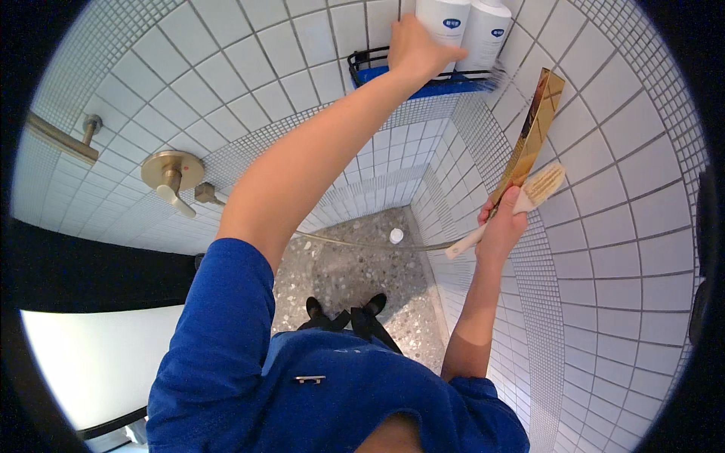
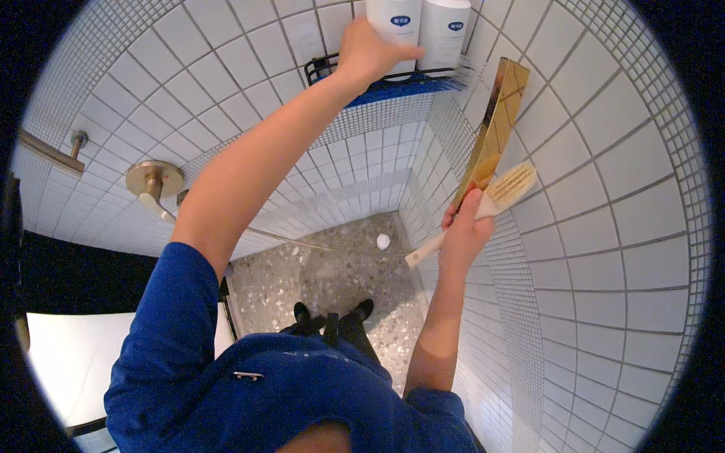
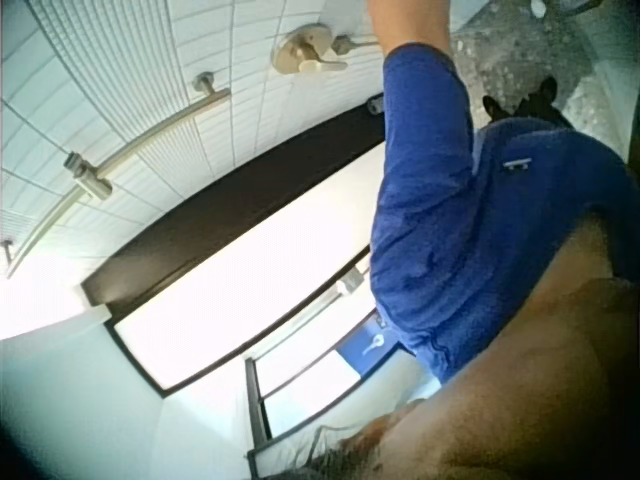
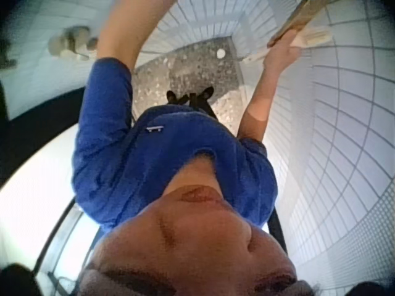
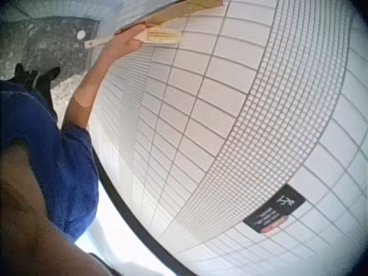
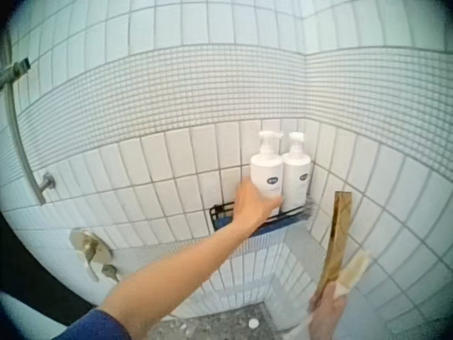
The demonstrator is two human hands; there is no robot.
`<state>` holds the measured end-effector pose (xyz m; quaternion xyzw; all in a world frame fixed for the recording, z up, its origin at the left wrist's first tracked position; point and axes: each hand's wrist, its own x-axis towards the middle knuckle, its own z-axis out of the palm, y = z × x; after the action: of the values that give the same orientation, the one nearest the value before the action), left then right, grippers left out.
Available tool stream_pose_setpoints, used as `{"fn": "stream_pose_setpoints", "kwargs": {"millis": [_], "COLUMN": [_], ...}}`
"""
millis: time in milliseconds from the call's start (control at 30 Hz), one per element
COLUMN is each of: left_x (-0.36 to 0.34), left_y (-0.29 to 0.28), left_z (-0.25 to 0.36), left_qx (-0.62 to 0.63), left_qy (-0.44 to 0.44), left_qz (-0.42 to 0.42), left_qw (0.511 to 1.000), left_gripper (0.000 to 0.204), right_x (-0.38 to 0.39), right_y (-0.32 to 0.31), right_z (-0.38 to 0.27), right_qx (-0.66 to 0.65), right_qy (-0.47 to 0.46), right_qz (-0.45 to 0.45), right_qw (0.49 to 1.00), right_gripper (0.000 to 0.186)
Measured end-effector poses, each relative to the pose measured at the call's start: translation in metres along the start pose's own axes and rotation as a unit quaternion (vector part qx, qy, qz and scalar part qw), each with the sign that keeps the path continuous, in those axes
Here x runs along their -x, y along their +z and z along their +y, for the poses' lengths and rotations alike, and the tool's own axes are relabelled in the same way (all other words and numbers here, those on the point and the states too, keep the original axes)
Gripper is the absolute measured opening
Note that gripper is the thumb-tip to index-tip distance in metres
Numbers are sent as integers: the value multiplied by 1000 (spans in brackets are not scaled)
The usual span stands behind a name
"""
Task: The person cleans a bathroom sink and shower area. They wipe the sink and faucet with a cloth, then spray cleaner on the shower floor and scrub it with a brush while rinsing with the shower head.
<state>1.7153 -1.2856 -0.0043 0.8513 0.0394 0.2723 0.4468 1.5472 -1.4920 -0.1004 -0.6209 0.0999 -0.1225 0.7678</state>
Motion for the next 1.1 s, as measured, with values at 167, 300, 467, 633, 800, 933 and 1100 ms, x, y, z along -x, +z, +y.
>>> {"fn": "stream_pose_setpoints", "kwargs": {"millis": [167,300,467,633,800,933,1100], "left_x": [2,18,41,39,-10,-35,-36], "left_y": [-6,-21,-43,-68,-56,-52,-34], "left_z": [-1,-13,-15,-2,43,57,85], "left_qx": [-44,-69,-200,-95,130,22,-76], "left_qy": [42,67,65,82,185,210,231], "left_qz": [-96,-126,-115,-75,-34,-36,15], "left_qw": [994,987,971,989,973,977,970], "left_gripper": [83,74,71,68,79,91,93], "right_x": [-1,2,11,12,16,5,-9], "right_y": [2,15,35,51,62,50,11], "right_z": [10,8,0,-10,-7,-15,-24], "right_qx": [-64,-100,-85,-51,-89,-94,-57], "right_qy": [6,-16,-19,-54,-40,-46,-89], "right_qz": [7,-75,-137,-125,-14,42,90], "right_qw": [998,992,987,989,995,994,990], "right_gripper": [33,35,33,35,33,36,35]}}
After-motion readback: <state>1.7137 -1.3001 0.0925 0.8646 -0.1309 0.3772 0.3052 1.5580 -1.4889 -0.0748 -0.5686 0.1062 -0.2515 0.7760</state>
